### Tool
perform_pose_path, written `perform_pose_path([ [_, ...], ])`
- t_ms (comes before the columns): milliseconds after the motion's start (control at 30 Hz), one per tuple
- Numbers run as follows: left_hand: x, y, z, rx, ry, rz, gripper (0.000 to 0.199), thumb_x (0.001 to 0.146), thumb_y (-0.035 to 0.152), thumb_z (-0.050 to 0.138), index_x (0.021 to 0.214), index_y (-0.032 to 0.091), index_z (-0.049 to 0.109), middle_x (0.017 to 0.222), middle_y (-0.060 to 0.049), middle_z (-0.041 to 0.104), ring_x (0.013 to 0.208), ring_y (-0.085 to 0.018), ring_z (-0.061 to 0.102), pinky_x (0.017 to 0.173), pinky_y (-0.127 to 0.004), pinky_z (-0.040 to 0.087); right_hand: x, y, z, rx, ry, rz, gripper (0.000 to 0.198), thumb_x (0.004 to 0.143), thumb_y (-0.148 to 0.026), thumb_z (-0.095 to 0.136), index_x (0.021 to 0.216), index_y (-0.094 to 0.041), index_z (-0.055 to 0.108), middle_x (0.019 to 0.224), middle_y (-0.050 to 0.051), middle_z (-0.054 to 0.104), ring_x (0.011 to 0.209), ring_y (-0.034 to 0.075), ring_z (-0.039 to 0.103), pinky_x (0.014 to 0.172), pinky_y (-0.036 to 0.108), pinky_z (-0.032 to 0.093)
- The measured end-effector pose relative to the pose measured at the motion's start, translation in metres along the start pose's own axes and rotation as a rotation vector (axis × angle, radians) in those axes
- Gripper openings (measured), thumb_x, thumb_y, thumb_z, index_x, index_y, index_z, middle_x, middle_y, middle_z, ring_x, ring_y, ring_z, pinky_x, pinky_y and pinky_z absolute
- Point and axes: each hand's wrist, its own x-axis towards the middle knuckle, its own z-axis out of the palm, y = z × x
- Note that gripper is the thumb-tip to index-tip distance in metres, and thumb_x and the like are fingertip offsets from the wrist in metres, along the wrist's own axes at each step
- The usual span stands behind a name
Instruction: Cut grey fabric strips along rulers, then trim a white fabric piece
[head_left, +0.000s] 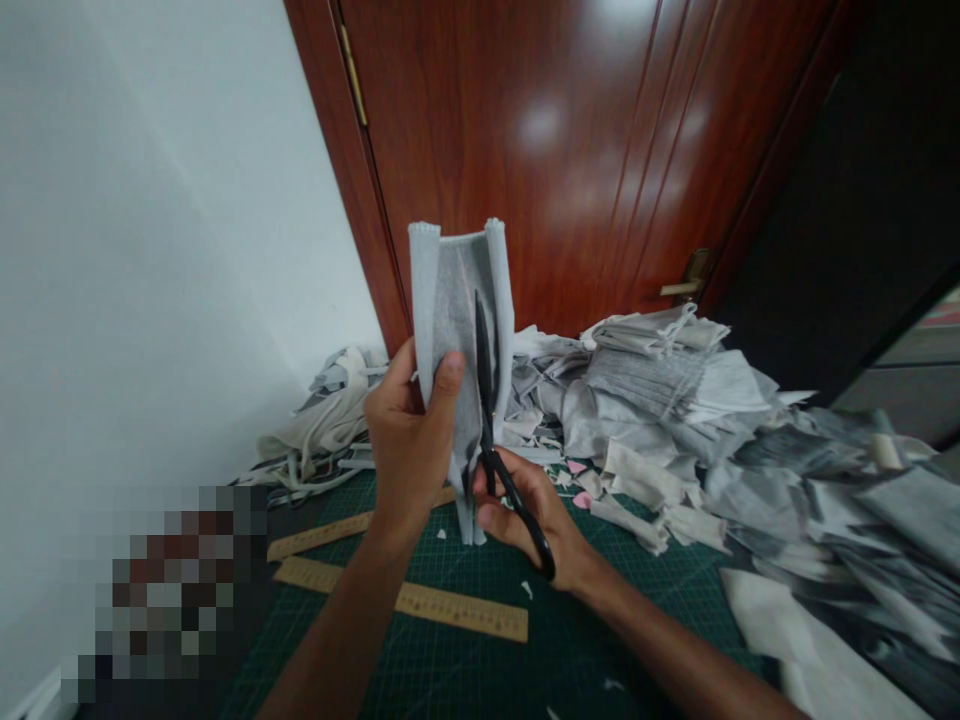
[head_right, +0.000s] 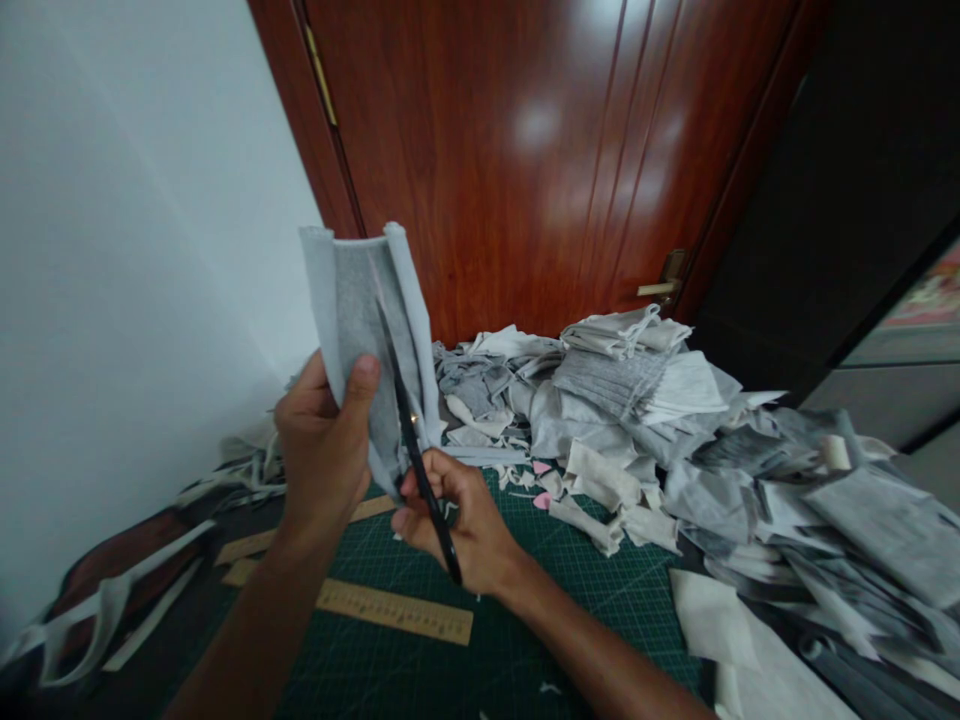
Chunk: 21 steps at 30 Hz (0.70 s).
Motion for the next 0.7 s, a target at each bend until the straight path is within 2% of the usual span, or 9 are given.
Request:
perform_pose_path([
  [333,-0.004,0.0024,-0.0005,0.039,-0.024,0.003,0.029,0.086,0.046,0.073,0.077,0.02,0.065,0.065,0.004,0.054,0.056,-0.01,0.045,0.049,-0.021,0.037,-0.0005,-0.0086,-0.0039,-0.009,0.002,0.011,0.034,0.083,-0.05,0.071,0.087,-0.021,0.054,0.074,-0.003,0.047,0.066,0.011,0.043,0.06,0.025,0.037],
  [533,-0.0039,0.0026,0.0003,0.044,-0.005,0.028,0.03,0.087,0.047,0.071,0.074,0.02,0.065,0.066,0.003,0.053,0.057,-0.01,0.044,0.049,-0.021,0.037,0.0003,-0.0096,-0.002,-0.007,0.018,0.03,0.036,0.08,-0.049,0.074,0.085,-0.021,0.053,0.071,-0.004,0.049,0.06,0.009,0.041,0.054,0.023,0.034],
  [700,-0.0036,0.0025,-0.0004,0.038,-0.014,0.03,0.027,0.087,0.046,0.071,0.079,0.02,0.068,0.072,0.002,0.058,0.063,-0.011,0.049,0.053,-0.021,0.04,0.0003,-0.006,0.0006,0.012,0.05,0.042,0.037,0.079,-0.048,0.076,0.081,-0.019,0.052,0.065,-0.006,0.048,0.054,0.007,0.039,0.05,0.021,0.032],
])
